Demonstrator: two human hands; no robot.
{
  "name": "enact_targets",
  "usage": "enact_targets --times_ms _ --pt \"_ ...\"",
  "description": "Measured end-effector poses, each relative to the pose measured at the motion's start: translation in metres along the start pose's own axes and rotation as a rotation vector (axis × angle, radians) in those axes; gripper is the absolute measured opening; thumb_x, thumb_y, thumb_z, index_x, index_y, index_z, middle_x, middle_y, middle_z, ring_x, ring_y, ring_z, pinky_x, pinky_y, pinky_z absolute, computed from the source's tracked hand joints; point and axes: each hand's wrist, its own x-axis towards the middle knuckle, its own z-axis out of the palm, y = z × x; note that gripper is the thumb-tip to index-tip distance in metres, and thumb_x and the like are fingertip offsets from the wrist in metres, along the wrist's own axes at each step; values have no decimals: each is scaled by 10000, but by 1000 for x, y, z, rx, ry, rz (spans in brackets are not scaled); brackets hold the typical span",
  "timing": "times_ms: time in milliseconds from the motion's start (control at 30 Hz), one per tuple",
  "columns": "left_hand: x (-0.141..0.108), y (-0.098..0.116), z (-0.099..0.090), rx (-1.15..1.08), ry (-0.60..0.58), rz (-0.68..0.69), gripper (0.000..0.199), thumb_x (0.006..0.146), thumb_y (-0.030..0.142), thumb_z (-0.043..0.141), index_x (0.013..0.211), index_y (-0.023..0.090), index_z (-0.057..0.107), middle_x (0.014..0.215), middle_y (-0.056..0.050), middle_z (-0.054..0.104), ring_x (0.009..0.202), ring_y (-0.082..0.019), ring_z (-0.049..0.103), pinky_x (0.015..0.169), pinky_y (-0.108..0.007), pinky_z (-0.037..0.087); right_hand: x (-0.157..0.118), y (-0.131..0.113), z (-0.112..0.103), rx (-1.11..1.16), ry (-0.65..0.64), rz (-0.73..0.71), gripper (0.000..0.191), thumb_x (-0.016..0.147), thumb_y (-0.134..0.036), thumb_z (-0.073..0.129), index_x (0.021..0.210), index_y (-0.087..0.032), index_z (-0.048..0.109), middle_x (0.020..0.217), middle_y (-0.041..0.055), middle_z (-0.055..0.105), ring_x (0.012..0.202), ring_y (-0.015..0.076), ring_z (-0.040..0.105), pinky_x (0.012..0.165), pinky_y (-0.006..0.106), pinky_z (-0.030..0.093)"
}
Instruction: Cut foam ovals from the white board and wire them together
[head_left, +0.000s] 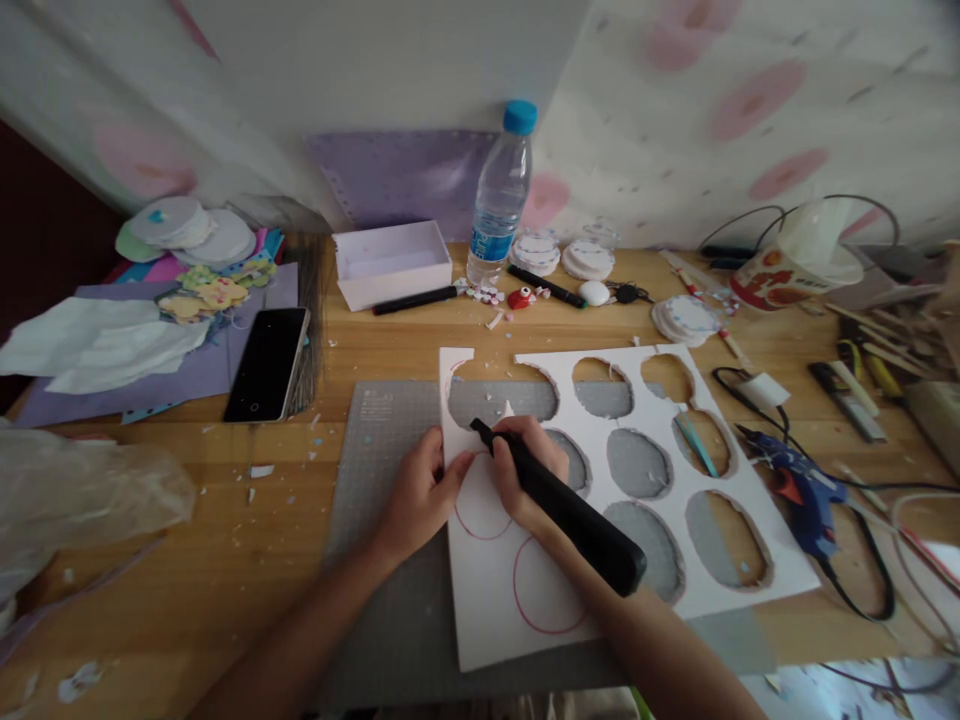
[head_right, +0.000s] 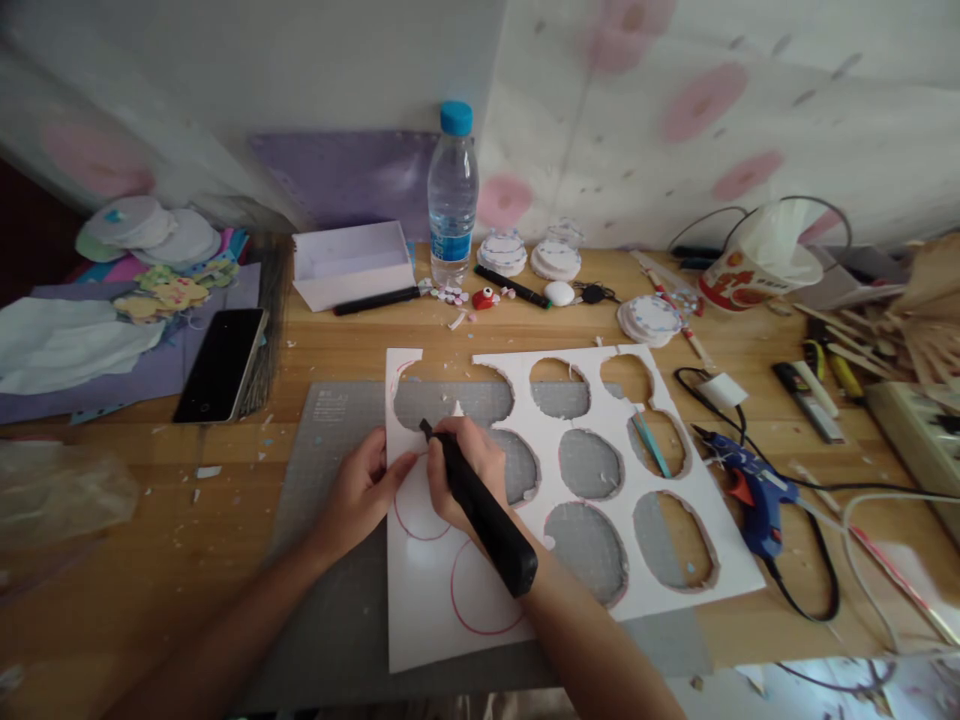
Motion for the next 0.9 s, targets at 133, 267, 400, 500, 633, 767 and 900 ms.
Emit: enact_targets --times_ms 133,267,400,500,633,767,900 --pt "-1 -2 1 -21 0 4 228 890 421 560 852 200 522 669 19 515 578 -125 464 499 -241 320 0 -1 0 2 9 -10 49 854 -225 527 895 -222 554 700 -9 652 590 149 617 567 264 486" --pt "-1 -2 1 -17 0 -5 233 889 427 561 870 197 531 666 18 536 576 -124 473 495 -235 321 -1 -3 -3 17 9 -32 46 840 -207 528 875 -225 551 679 -1 645 564 159 617 543 277 491" --pt "-1 -2 2 -16 5 -15 238 882 426 571 908 190 557 680 9 566 587 -126 485 499 -232 329 -3 -6 -4 25 3 -38 56 835 -208 528 879 -237 549 710 27 658 576 186 630 534 308 497" --pt "-1 -1 2 -28 6 -14 238 876 422 580 926 189 571 709 0 587 600 -130 503 506 -234 340 -5 -6 -5 26 8 -40 69 829 -200 524 874 -248 546 717 36 656 579 197 629 533 328 504" --pt "-1 0 1 -58 12 -16 227 862 419 599 911 199 579 724 -1 599 608 -137 521 509 -239 353 -6 -4 -4 31 17 -54 67 810 -202 538 844 -259 546 675 22 634 556 198 614 524 344 515" --pt "-1 0 1 -70 15 -15 217 857 419 607 895 207 582 708 0 598 605 -142 524 510 -244 367 -7 -3 -4 33 19 -59 67 802 -203 541 839 -257 556 668 23 634 549 197 608 522 355 526" --pt "-1 -2 1 -102 8 -22 220 849 426 615 902 215 587 705 -7 609 602 -152 536 499 -251 376 -7 -3 -5 40 19 -62 56 809 -206 530 827 -252 556 648 22 623 521 191 589 492 350 513"
